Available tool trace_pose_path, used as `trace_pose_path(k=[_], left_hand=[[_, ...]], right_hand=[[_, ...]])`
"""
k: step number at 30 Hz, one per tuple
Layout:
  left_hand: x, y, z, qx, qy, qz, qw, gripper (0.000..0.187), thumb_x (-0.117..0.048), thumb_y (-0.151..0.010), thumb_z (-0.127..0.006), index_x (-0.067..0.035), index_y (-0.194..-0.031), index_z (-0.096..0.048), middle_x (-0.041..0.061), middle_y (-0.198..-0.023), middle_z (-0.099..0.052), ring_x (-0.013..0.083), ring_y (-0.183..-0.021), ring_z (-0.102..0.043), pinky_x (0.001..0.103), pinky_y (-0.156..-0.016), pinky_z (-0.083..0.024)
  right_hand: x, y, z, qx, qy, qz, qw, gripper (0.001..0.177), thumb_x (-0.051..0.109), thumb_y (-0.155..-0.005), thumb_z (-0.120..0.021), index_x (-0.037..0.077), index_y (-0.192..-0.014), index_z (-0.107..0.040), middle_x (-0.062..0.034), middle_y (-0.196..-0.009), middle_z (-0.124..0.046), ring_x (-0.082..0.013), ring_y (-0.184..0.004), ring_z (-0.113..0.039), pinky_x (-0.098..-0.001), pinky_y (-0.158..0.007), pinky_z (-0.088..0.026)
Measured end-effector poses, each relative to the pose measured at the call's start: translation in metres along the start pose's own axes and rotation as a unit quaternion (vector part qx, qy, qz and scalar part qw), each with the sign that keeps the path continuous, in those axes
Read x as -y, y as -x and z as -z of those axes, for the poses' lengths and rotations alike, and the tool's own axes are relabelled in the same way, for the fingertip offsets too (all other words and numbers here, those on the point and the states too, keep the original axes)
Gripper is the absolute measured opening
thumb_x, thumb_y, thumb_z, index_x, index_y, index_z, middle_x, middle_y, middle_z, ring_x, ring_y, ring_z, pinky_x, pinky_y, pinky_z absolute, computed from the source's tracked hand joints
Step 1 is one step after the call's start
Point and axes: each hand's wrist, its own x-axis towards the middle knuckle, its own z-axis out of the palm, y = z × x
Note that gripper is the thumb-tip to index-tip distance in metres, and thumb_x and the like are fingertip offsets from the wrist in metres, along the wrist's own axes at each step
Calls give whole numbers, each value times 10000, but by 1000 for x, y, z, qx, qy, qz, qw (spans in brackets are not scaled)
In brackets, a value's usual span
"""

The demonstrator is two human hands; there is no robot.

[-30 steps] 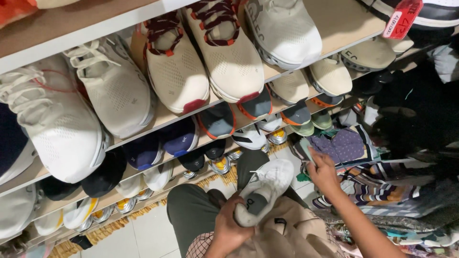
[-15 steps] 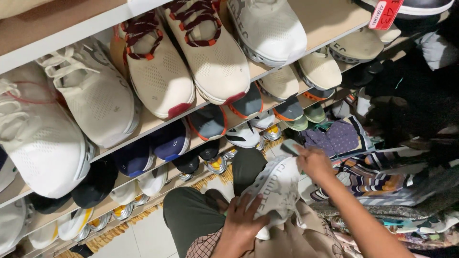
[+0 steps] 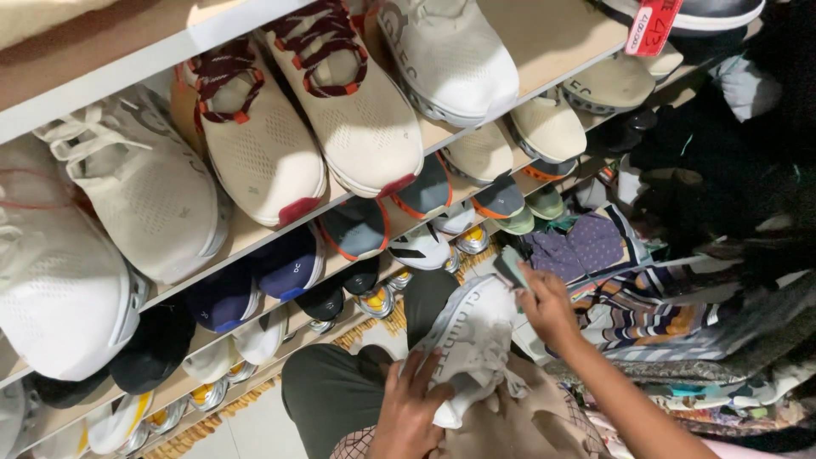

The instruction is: Cleaning various sneakers on a display shelf using a scrubber tool.

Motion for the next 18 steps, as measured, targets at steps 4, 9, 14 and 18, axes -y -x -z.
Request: trace_pose_path(k=[4, 9, 14, 18], left_hand=[[2, 5, -2, 8, 50, 11, 999, 316, -180, -641, -743, -58, -933, -734, 283, -1393, -563, 498, -1277, -474, 595, -1023, -343], [-2, 5, 4, -60, 48, 45, 996, 296, -193, -722, -784, -70, -976, -694, 259, -1393, -579, 515, -1248, -536, 583, -1038, -403], [28, 37, -41, -97, 186, 287, 935, 525, -219, -671, -873, -74, -1105, -615, 220, -1222, -667, 380, -1030, -707, 483, -893, -596], [31, 38, -51, -215, 632, 492, 559, 474, -162, -814, -685, -108, -1246, -499, 288, -1222, -639, 408, -990, -733, 580, -799, -580]], right_hand=[[34, 17, -6, -33, -73, 106, 991, 519, 120, -871, -626, 88, -1386, -582, -224, -1212, -630, -404, -1096, -601, -451, -960, -475], [-21, 19, -35, -8, -79, -82, 993, 535, 110, -925, -580, 92, -1459, -549, -217, -1217, -645, -417, -1125, -580, -456, -997, -462], [24, 29, -17, -14, -148, -76, 986, 572, 156, -943, -568, 32, -1493, -470, -260, -1353, -574, -415, -1234, -546, -443, -1053, -418], [98, 63, -4, 18, -173, 225, 959, 686, 86, -771, -578, 51, -1448, -471, -306, -1378, -497, -514, -1302, -470, -489, -1135, -355]])
